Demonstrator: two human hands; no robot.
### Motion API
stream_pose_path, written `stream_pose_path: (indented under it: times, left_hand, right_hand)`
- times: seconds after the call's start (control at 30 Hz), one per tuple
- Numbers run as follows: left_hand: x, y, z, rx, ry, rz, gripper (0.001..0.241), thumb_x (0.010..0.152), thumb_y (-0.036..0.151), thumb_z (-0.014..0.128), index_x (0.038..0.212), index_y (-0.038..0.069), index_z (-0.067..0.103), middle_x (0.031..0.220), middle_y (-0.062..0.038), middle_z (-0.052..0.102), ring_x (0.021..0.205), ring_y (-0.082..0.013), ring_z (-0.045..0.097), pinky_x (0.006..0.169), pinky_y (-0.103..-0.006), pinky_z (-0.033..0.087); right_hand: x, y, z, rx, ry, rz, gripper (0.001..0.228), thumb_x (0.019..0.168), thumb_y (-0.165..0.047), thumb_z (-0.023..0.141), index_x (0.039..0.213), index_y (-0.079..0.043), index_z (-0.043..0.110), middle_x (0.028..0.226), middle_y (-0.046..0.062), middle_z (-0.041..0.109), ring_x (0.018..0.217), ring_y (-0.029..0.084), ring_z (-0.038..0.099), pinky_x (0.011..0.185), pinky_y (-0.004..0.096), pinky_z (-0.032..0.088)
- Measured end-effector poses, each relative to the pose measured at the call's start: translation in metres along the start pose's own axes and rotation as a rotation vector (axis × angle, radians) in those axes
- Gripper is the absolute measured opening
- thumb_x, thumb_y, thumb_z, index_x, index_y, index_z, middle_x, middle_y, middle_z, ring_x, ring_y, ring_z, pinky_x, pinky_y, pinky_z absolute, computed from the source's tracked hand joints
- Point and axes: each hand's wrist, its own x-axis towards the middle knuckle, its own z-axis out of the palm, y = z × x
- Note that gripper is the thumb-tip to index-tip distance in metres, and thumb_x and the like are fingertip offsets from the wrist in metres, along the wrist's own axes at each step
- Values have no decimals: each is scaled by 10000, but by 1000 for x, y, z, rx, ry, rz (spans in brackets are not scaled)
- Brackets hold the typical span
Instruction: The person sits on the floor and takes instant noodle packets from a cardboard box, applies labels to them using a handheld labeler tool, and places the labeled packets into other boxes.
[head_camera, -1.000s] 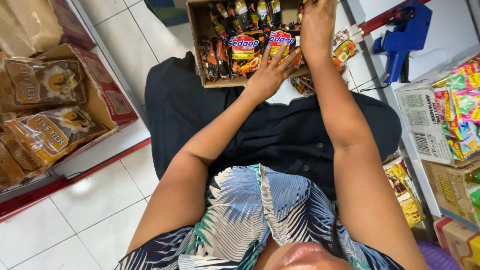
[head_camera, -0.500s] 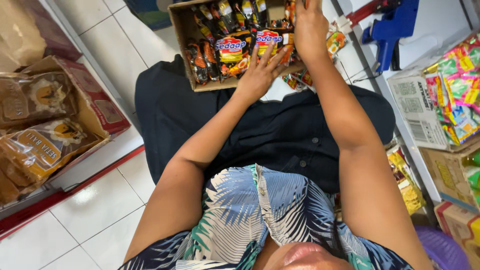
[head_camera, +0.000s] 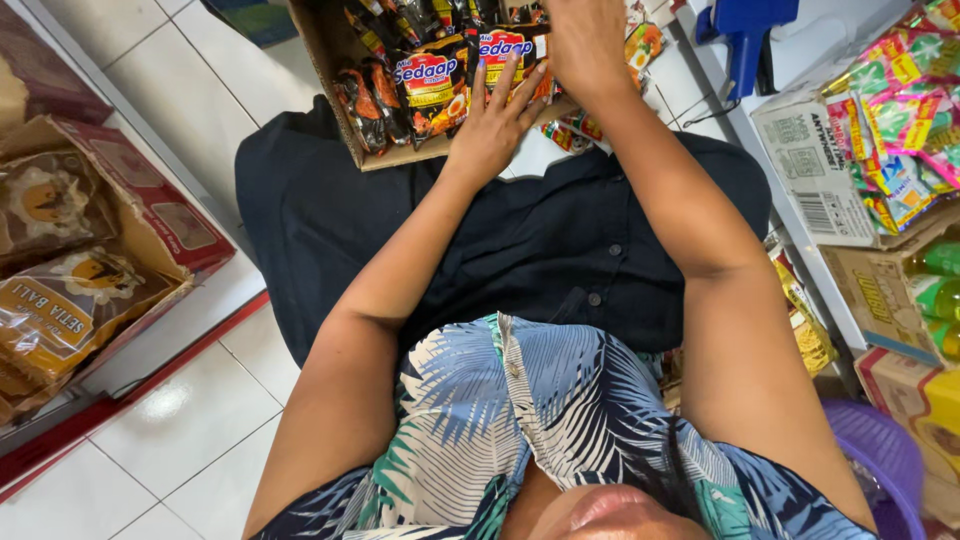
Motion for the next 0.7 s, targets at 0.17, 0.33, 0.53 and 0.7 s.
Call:
stream_pose_path:
  times: [0.17, 0.33, 0.53, 0.7]
  left_hand:
    - [-9, -2, -3, -50, 77, -44, 533, 1053, 227, 607, 1522, -1, 493, 1700, -237, 258, 1591, -432, 133, 1264, -662, 115]
    - [-13, 1, -4, -136, 92, -95, 508, 1051, 296, 644, 1466, 37, 508, 1633, -206, 302, 1576, -410, 187, 1271, -670, 128]
    - [-10, 1, -21, -54, 116, 21, 720, 1013, 376, 686, 1619, 87, 428, 1714, -140, 204, 1579, -371, 169, 1256, -629, 124]
    - [-3, 3, -34, -138, 16, -11, 825, 922, 390, 711, 1649, 133, 417, 1722, -152, 102, 1581, -360, 147, 1240, -628, 113]
  right_hand:
    - [0, -14, -14, 304, -58, -243, 714, 727, 20, 722, 1421, 42, 560, 1335, 255, 585, 1235, 421, 531, 995, 506, 439]
    - [0, 5, 7, 231, -240, -244, 902, 601, -88, 834, 1426, 114, 531, 1304, 277, 571, 1240, 413, 532, 1003, 503, 412]
    - [-20, 31, -23, 272, -284, -101, 642, 645, -220, 975, 1176, 1, 691, 1256, 218, 644, 1231, 413, 555, 1044, 491, 447]
    - [-36, 67, -34, 830, -24, 271, 534, 861, -312, 967, 1212, -36, 675, 1190, 124, 746, 1106, 309, 738, 966, 403, 587]
